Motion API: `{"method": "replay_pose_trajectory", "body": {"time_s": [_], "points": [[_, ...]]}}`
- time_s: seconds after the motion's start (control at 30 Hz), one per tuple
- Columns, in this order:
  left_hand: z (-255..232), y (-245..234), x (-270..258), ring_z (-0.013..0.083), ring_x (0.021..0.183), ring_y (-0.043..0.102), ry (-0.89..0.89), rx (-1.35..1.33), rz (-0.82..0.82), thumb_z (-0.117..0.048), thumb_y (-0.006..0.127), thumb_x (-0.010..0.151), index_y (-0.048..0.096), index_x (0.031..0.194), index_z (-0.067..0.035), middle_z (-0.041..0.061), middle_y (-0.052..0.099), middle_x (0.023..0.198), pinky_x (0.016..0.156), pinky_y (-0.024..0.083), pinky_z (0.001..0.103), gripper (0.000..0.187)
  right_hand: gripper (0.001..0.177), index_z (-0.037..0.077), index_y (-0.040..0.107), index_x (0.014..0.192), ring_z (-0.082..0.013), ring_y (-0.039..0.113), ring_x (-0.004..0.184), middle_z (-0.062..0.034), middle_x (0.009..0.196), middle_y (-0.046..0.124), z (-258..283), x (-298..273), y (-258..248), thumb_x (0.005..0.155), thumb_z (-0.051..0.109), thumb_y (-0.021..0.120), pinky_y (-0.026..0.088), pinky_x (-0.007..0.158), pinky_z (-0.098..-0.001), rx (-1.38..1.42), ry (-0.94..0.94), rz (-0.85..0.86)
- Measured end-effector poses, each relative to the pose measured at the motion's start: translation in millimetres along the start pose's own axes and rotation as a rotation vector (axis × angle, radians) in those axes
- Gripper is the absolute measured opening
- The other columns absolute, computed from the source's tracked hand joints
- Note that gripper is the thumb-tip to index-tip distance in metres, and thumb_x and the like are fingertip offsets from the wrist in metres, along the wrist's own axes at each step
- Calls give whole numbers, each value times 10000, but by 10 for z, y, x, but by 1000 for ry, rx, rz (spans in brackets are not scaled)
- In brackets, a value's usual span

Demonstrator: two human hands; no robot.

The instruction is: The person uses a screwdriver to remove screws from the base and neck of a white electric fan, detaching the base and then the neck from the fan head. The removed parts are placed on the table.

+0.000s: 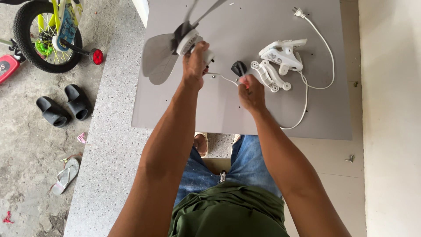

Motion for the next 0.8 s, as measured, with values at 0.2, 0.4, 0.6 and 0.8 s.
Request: {"method": "replay_pose_trajectory", "body": {"time_s": [0.2, 0.4, 0.6, 0.8], "points": [[-68, -100, 11, 139, 674, 562, -31, -102, -9, -457, 647, 736, 604, 992, -123, 42, 616, 801, 548, 415, 314, 423, 371, 62, 593, 1330, -138, 583, 659, -27, 769, 643, 757, -28, -81, 1049, 300, 555, 519, 624, -336, 138, -137, 253], [-113, -123, 30, 152, 605, 527, -49, -133, -32, -496, 631, 751, 601, 944, -113, 52, 602, 739, 518, 384, 327, 430, 263, 54, 607, 1147, -111, 588, 667, -24, 743, 636, 1088, 7, -97, 1075, 300, 546, 485, 613, -323, 143, -216, 307], [-99, -120, 48, 165, 600, 528, -78, -139, -37, -506, 642, 752, 590, 943, -96, 62, 601, 724, 525, 386, 343, 456, 269, 75, 624, 1108, -174, 583, 629, -66, 685, 630, 1008, 32, -58, 1040, 322, 543, 471, 597, -375, 47, -61, 335], [-92, -74, 35, 165, 648, 551, -145, -153, -31, -502, 655, 738, 587, 993, -109, 53, 605, 758, 559, 402, 343, 473, 323, 64, 615, 1102, -187, 664, 682, -65, 735, 679, 1032, 35, -78, 1060, 374, 533, 525, 643, -385, 66, -168, 275]]}}
Point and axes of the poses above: each hand's wrist, its own x-axis towards the middle knuckle, its own y-axis out of the palm, z = x × y, the point moved 4 cm from there along x, towards the middle knuckle
